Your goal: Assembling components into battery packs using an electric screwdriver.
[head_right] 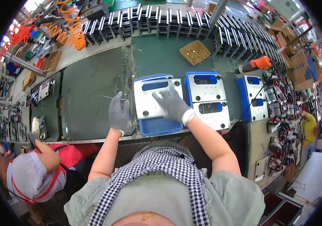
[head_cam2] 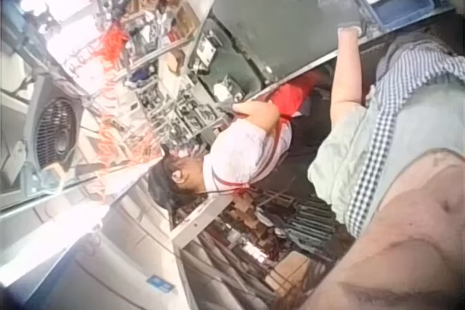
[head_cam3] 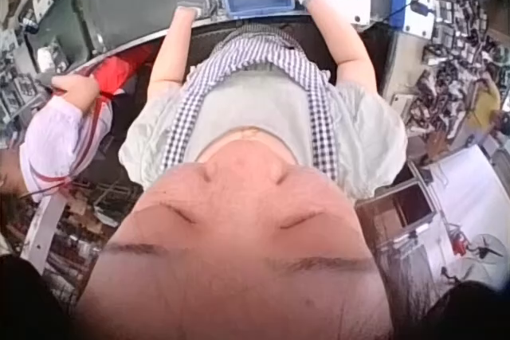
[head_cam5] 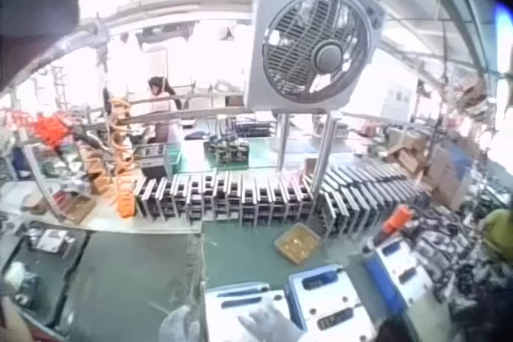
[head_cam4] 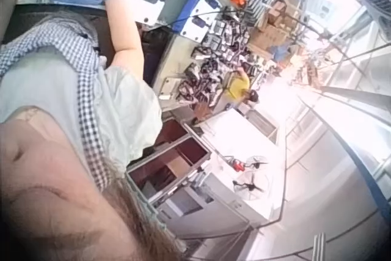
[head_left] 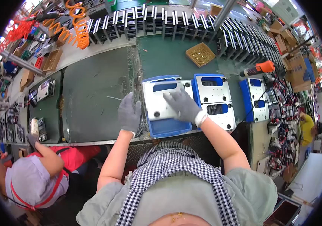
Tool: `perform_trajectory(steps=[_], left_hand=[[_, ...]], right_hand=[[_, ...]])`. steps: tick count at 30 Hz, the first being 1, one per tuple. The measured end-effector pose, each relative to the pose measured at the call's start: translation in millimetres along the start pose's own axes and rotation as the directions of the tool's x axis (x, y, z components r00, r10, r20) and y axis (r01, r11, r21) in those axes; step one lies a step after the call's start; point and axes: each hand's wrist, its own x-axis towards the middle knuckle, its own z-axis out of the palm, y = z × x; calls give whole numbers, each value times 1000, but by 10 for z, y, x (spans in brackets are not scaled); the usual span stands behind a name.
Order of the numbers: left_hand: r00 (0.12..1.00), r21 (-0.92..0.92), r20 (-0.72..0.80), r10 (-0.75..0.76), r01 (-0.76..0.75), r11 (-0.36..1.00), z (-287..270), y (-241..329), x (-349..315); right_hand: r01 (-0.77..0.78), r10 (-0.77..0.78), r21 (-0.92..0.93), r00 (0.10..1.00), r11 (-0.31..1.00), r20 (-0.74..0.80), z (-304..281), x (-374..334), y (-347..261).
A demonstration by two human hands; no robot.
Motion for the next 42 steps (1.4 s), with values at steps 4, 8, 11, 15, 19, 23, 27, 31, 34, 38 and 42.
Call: perform_trajectory(steps=[4,8,11,15,19,23,27,31,34,38,42], left_hand=[[893,-166,306,331,-292,942,469,300,578],[748,-78,595,294,-311,947,1214,224,786],[648,-100,682,338,-375,922,1407,194,900],[686,-157,630,365,-348,924,1525,148,895],[726,-70,599,339,-374,925,1473,140,949],[698,-52,599,392,-454,889,1485,34,874],[668,-63,535,518,-580,812,1584,75,890],[756,128,420,502,-597,792,1452,472,863],[744,-201,57,666,-645,737,1611,961,454],[573,-433,272,773,-645,630,1714,2057,-171],[97,-854,130,987,-494,162,1887,3074,-1340]], right_hand=[[15,-30,118,991,993,127,211,-467,-529],[-146,137,99,986,984,94,586,-595,-639],[-196,190,31,973,980,132,551,-604,-622],[-218,214,0,956,976,201,525,-636,-554],[-188,189,-27,953,982,238,623,-699,-698],[-206,204,-8,960,979,192,533,-578,-633],[-202,206,-37,970,979,131,571,-671,-580],[-323,336,127,937,938,-100,451,-1122,-724],[-543,581,208,774,813,-252,760,-1919,-935],[-917,877,177,263,356,-401,583,-3251,-1542],[-891,699,247,-452,-381,-554,432,-4301,-3003]])
